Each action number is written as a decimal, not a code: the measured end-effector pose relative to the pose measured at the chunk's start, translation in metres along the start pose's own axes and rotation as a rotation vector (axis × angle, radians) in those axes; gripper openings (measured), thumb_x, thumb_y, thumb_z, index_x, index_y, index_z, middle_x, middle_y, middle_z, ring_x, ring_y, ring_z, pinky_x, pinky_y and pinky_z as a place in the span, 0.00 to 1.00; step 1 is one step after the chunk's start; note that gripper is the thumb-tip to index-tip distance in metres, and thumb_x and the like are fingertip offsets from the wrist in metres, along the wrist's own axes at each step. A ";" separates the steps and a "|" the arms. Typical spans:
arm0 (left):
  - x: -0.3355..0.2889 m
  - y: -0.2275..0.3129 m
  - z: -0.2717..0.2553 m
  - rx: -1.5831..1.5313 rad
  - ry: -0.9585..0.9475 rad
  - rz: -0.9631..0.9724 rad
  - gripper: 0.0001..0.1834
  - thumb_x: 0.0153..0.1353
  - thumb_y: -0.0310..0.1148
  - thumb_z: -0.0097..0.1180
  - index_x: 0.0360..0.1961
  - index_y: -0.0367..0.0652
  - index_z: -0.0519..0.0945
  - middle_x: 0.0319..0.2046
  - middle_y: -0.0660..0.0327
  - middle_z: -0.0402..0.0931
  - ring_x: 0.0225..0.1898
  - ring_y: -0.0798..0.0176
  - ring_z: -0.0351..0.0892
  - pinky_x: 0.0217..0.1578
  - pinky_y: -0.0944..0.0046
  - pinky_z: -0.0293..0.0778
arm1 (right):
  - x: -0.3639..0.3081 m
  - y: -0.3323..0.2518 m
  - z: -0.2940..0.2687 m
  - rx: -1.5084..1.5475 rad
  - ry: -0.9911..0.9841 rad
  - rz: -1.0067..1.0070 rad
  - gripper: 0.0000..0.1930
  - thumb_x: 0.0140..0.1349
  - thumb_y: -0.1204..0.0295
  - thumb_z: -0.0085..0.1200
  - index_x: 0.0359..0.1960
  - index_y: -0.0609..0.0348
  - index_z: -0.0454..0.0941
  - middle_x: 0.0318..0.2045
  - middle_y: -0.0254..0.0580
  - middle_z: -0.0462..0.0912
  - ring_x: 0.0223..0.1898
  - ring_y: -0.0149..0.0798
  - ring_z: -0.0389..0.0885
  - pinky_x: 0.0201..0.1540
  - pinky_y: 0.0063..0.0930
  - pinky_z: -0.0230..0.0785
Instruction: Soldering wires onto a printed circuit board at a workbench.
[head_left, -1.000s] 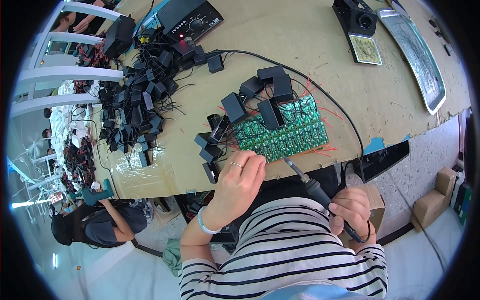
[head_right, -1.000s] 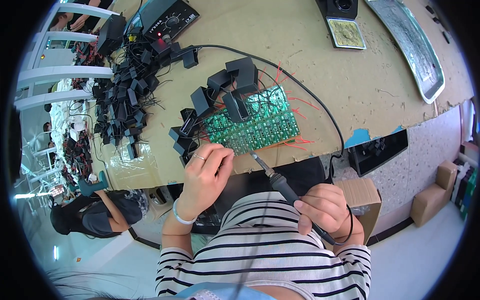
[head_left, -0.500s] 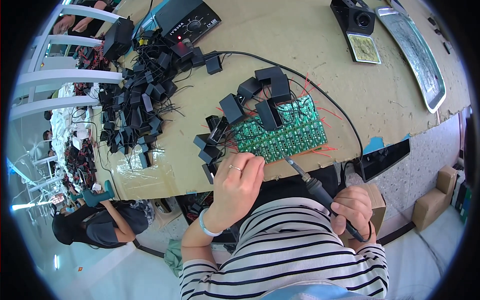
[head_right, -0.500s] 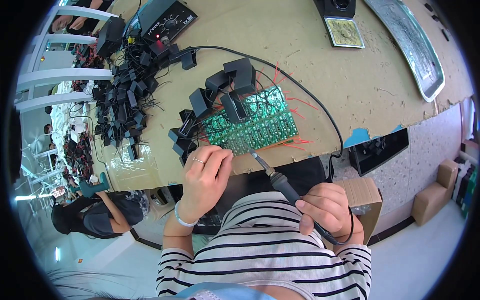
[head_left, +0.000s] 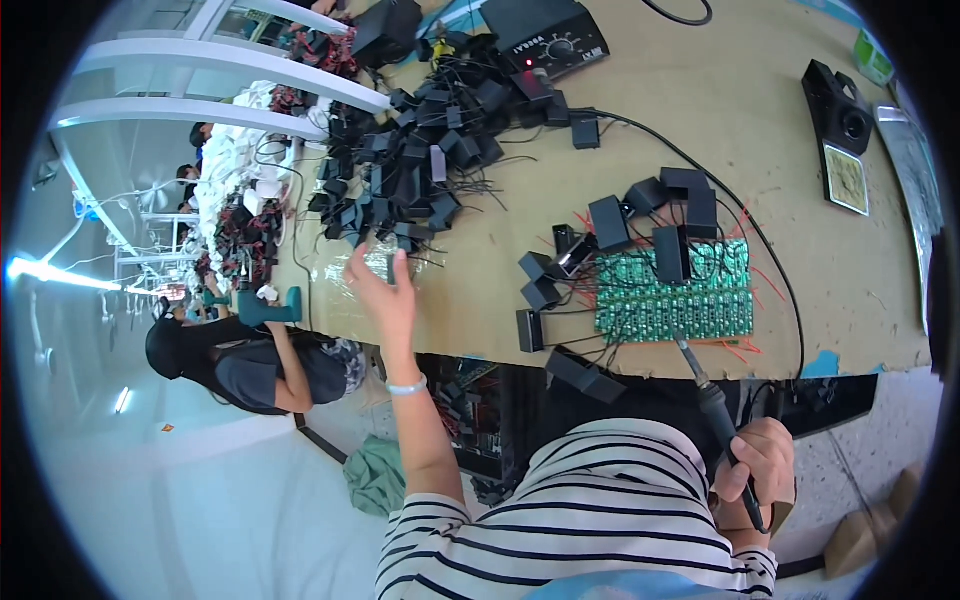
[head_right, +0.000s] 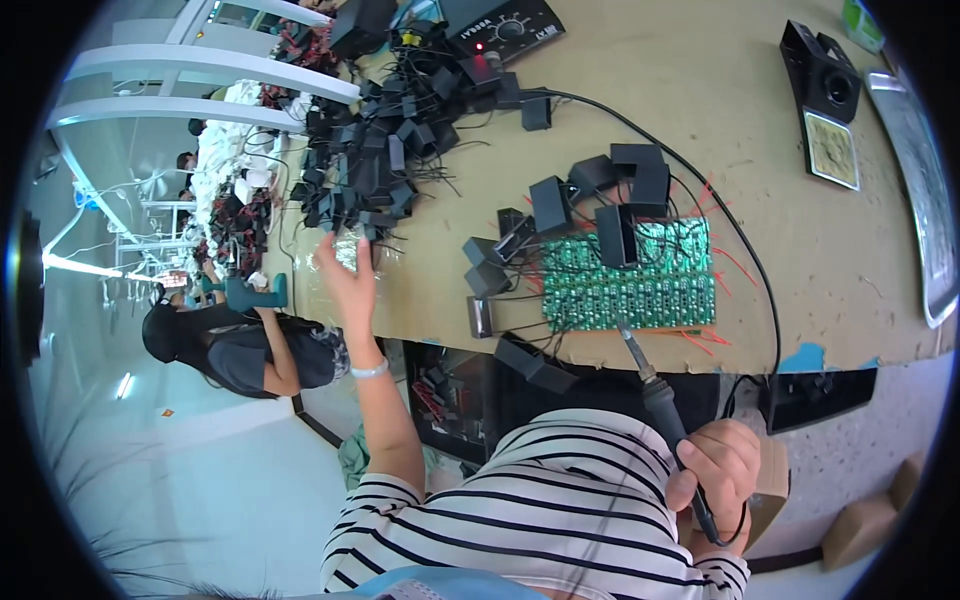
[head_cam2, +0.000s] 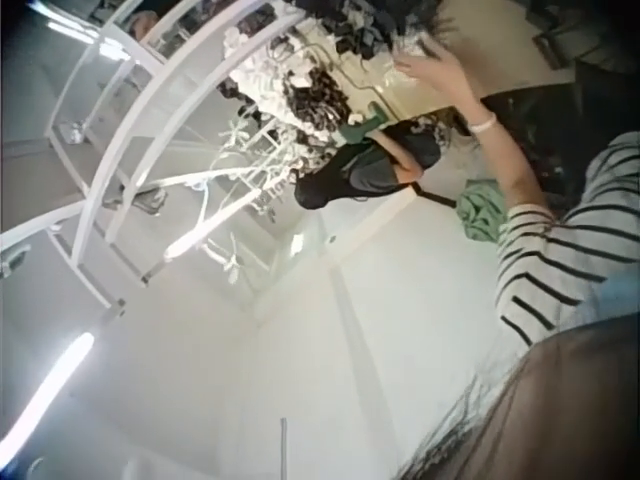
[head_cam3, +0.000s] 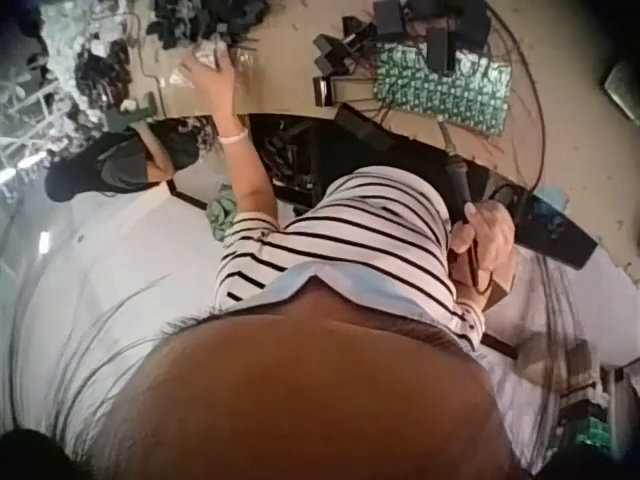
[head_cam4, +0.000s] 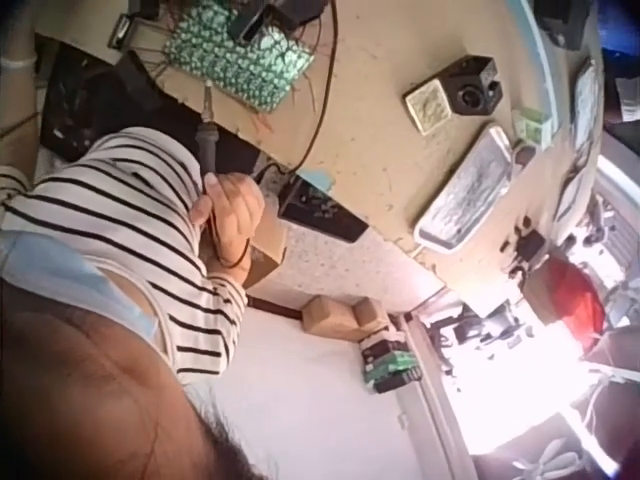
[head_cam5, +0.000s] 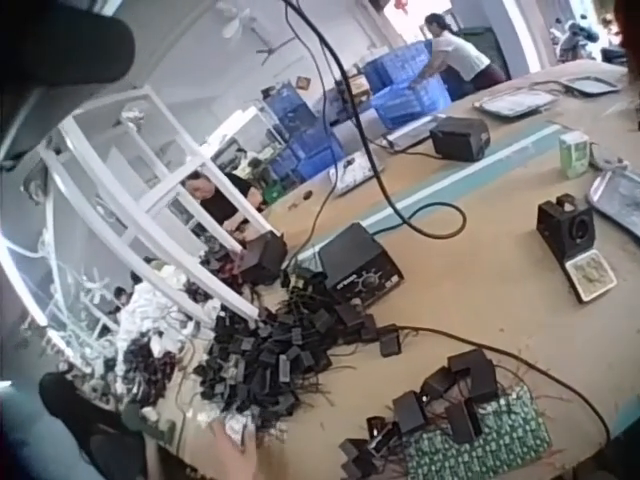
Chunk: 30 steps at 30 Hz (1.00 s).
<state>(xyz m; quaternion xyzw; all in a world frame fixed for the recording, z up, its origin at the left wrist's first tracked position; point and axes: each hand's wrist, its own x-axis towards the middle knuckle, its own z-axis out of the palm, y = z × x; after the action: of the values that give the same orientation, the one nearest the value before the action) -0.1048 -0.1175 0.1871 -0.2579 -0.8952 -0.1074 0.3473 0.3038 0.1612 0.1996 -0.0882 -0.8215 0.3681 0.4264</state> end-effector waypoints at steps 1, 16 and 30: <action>-0.001 -0.013 0.008 0.022 -0.068 0.105 0.22 0.67 0.37 0.60 0.55 0.34 0.72 0.34 0.54 0.78 0.38 0.53 0.78 0.43 0.57 0.73 | 0.004 -0.001 0.002 -0.046 -0.036 0.011 0.08 0.67 0.69 0.46 0.35 0.61 0.73 0.20 0.42 0.75 0.18 0.43 0.75 0.25 0.39 0.73; -0.014 0.109 -0.035 -0.363 -0.382 0.239 0.12 0.59 0.22 0.60 0.45 0.39 0.81 0.44 0.52 0.75 0.46 0.48 0.74 0.47 0.54 0.71 | 0.004 -0.003 0.005 -0.007 -0.032 -0.011 0.07 0.65 0.72 0.50 0.39 0.62 0.76 0.24 0.40 0.78 0.22 0.42 0.77 0.28 0.36 0.73; -0.018 0.112 -0.050 -0.892 -0.485 -0.225 0.04 0.69 0.20 0.51 0.43 0.34 0.75 0.39 0.59 0.75 0.39 0.65 0.76 0.47 0.65 0.73 | 0.006 0.002 0.003 0.051 -0.070 0.053 0.08 0.63 0.73 0.58 0.40 0.64 0.78 0.28 0.41 0.81 0.24 0.43 0.79 0.29 0.36 0.73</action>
<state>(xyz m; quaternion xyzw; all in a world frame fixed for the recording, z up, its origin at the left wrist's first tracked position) -0.0057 -0.0487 0.2133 -0.3006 -0.8392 -0.4523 -0.0277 0.2974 0.1641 0.2015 -0.0860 -0.8235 0.4030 0.3899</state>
